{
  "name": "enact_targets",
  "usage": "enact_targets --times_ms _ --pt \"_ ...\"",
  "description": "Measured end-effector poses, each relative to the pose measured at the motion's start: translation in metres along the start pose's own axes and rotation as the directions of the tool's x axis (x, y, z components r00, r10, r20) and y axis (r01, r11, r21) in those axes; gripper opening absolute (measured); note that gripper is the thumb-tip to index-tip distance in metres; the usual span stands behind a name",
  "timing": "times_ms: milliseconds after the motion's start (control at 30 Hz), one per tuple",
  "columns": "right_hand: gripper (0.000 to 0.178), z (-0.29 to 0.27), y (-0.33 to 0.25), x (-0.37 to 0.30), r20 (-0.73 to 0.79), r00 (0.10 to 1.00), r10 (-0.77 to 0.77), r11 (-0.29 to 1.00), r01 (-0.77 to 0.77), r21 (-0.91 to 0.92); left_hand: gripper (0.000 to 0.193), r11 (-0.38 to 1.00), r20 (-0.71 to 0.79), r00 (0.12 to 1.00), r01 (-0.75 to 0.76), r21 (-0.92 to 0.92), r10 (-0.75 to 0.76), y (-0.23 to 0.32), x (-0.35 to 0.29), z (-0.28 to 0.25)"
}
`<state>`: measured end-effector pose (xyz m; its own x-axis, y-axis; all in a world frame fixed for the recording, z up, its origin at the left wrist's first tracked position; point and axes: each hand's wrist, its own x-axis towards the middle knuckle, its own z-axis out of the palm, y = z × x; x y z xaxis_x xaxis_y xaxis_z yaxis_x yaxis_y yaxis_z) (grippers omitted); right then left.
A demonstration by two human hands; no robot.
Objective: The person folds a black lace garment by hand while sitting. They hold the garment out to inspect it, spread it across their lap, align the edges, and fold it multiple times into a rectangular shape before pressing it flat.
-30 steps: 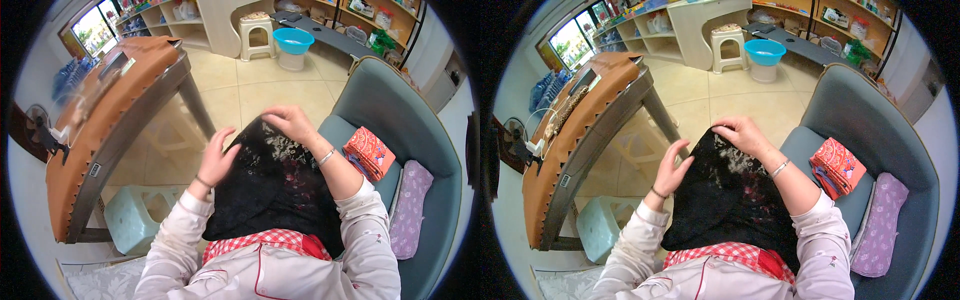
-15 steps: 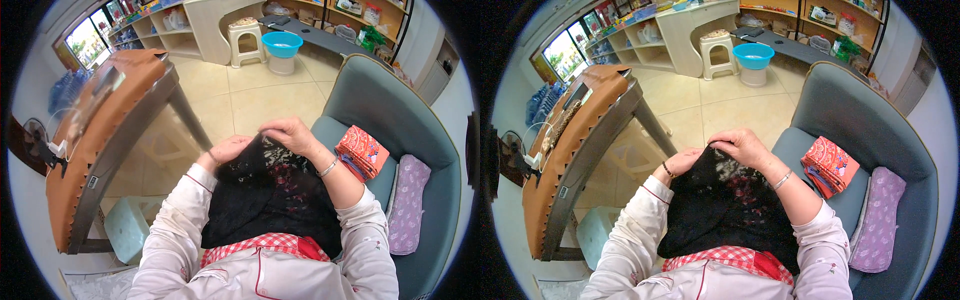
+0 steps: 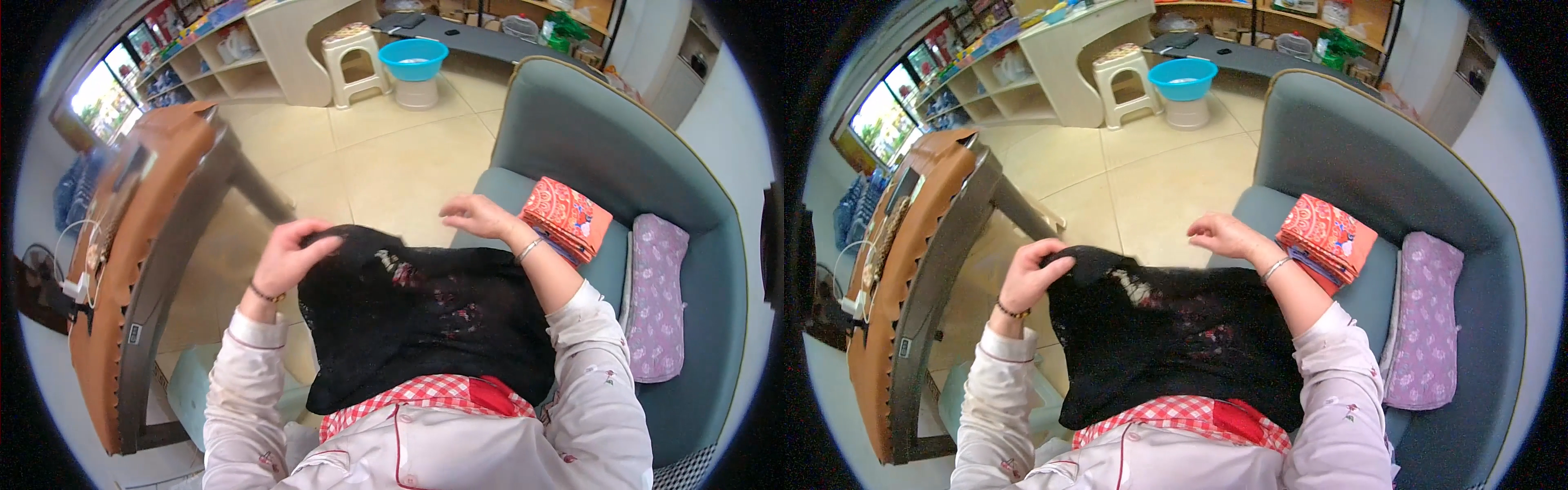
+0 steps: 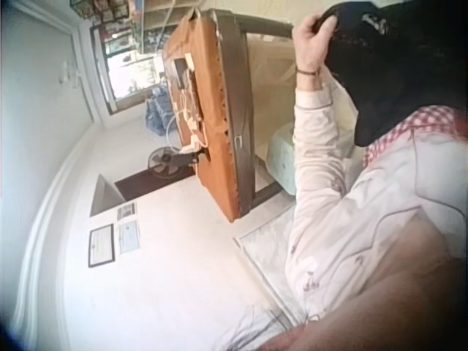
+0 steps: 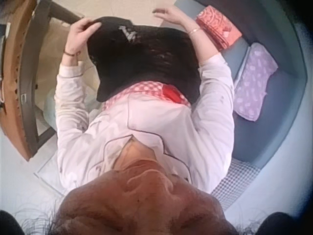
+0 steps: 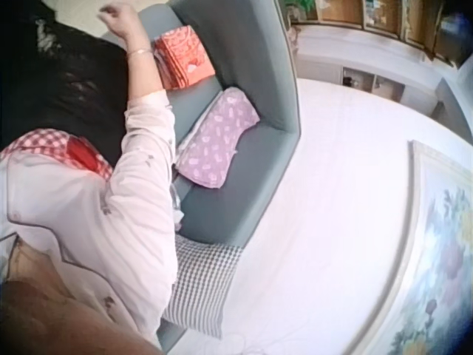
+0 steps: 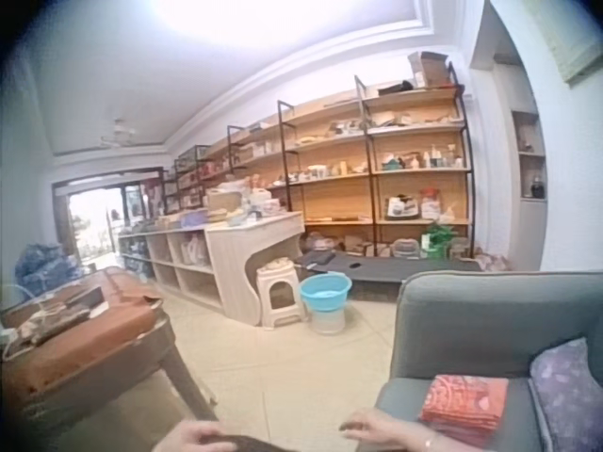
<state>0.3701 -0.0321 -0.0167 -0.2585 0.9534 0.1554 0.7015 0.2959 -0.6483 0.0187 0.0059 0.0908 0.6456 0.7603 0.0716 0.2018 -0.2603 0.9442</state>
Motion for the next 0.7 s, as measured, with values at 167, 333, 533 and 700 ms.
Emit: enact_targets --times_ms 167,333,533,700 --pt "0.023 -0.016 0.020 -0.042 0.008 0.970 0.242 0.969 -0.242 0.055 0.013 0.998 -0.092 0.996 0.006 0.067 0.000 -0.007 -0.017 -0.005" --pt "0.028 -0.020 -0.004 -0.082 0.109 0.963 0.247 0.968 -0.251 0.024 0.013 0.996 -0.167 0.983 0.078 0.046 -0.069 -0.021 -0.028 -0.010" --pt "0.030 0.014 0.018 -0.132 -0.020 0.988 0.152 0.896 -0.146 -0.420 0.014 0.996 -0.202 0.978 0.067 0.051 -0.055 -0.026 -0.033 -0.009" --pt "0.023 0.007 0.032 -0.138 -0.282 0.892 0.355 0.919 -0.388 -0.072 0.016 0.998 -0.209 0.976 0.060 0.008 -0.057 -0.035 -0.039 -0.012"
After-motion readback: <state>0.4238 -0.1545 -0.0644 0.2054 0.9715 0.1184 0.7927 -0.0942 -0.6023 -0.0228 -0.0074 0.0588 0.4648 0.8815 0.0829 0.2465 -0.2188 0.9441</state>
